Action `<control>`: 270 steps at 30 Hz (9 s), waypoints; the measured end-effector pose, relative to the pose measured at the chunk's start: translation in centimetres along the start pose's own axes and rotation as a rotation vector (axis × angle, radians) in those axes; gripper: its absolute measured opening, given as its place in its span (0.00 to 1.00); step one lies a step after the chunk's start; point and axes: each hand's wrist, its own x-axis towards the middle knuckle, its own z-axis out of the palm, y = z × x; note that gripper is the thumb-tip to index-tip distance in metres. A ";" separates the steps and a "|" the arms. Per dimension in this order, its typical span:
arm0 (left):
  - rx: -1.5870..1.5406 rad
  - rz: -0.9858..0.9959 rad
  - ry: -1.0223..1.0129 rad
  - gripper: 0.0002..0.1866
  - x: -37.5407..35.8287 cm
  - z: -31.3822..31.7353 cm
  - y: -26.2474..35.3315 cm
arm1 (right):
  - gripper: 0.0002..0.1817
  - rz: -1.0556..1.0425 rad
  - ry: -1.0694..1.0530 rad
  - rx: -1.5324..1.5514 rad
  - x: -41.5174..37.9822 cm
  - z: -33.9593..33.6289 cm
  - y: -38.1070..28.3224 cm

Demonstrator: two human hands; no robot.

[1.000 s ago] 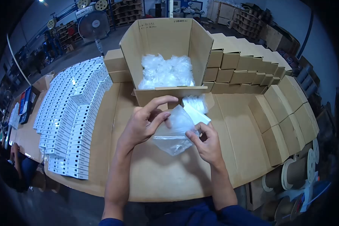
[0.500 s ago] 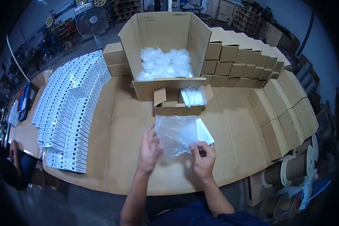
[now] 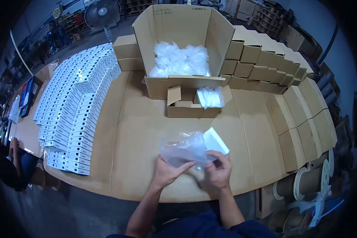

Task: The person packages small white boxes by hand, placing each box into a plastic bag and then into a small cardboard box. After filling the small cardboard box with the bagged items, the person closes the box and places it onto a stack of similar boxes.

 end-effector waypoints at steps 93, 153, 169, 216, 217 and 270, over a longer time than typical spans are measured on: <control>-0.109 0.041 0.129 0.35 -1.7 0.0 -4.6 | 0.18 0.372 -0.162 0.515 1.7 2.6 2.8; 0.901 -0.096 -0.284 0.24 11.0 -1.5 2.1 | 0.09 -0.296 -0.286 -0.684 15.6 -5.7 -2.3; 1.324 0.593 -0.095 0.27 12.7 0.9 -2.9 | 0.09 -0.478 -0.193 -0.638 17.8 -0.2 3.0; 1.065 0.608 0.058 0.26 11.0 -4.9 -0.8 | 0.17 -0.323 0.071 -0.663 16.1 5.0 5.5; 1.057 0.574 0.110 0.20 11.1 -6.6 -0.8 | 0.14 -0.287 0.088 -0.506 16.0 6.3 5.1; 1.234 0.638 -0.160 0.17 23.1 -10.6 14.1 | 0.13 0.169 -0.558 0.064 31.3 8.0 -1.4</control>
